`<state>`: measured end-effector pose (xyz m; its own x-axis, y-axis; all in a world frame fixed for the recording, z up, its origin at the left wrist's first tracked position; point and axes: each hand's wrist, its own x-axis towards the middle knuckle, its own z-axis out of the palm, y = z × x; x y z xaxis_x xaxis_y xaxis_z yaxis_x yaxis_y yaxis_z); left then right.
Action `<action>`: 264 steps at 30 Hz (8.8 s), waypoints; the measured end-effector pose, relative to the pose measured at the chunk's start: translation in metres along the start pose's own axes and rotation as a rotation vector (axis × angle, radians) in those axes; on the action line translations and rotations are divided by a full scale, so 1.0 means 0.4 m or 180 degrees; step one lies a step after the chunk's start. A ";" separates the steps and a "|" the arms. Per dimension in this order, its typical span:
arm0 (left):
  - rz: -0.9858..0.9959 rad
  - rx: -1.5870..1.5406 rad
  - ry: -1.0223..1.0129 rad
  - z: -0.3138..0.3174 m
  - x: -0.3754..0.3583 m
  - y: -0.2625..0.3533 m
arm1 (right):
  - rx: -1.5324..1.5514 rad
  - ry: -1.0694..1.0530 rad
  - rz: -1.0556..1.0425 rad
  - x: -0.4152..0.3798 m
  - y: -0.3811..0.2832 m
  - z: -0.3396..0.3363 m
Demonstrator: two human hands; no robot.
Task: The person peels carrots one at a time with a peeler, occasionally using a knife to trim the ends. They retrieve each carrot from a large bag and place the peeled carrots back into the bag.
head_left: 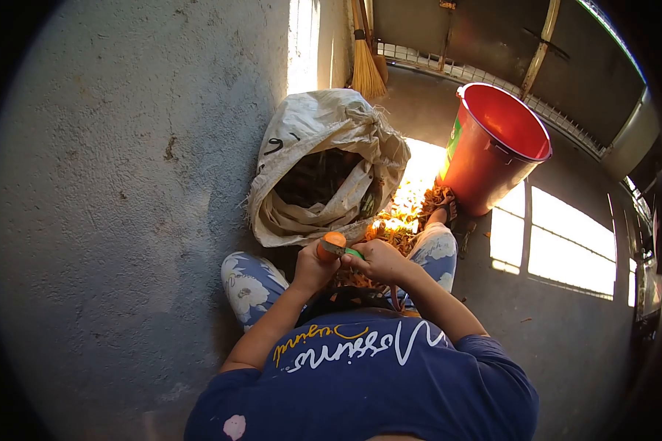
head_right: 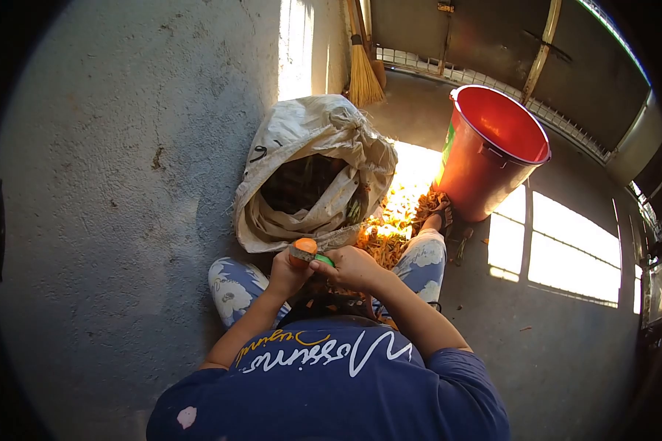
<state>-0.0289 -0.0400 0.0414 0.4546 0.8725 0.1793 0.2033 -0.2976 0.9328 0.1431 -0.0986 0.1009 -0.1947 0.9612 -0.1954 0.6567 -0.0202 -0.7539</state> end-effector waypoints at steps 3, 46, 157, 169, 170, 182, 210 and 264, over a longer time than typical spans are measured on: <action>-0.0172 -0.0142 -0.0165 -0.007 -0.008 0.029 | 0.0190 0.0025 -0.0098 0.004 0.018 0.001; -0.0468 0.0486 0.0184 -0.125 0.060 -0.137 | 0.3529 0.4451 -0.0290 0.051 0.485 -0.707; 0.0284 0.0647 -0.0182 -0.053 0.032 0.061 | 0.1010 -0.0171 -0.0374 0.050 0.036 -0.017; -0.1805 -0.3753 -0.0889 -0.074 0.056 -0.004 | 0.0834 0.1109 0.0991 0.094 0.180 -0.025; -0.1817 -0.3761 -0.0884 -0.067 0.061 -0.007 | 0.0969 0.1487 0.0964 0.095 0.170 -0.032; -0.2612 -0.3550 0.0123 0.047 0.068 0.051 | 0.0970 0.3031 -0.0260 0.147 -0.039 -0.072; -0.2726 -0.4068 -0.0381 0.017 0.036 0.007 | 0.0647 0.3320 0.0431 0.238 0.081 -0.093; -0.3210 -0.4388 -0.0385 0.028 0.025 0.014 | 0.0386 0.2910 0.0541 0.209 0.054 -0.063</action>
<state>-0.0134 -0.0375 0.0448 0.6967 0.4396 -0.5669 -0.3830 0.8961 0.2242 0.1595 -0.0119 0.0839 0.5790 0.7849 0.2209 0.5332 -0.1595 -0.8308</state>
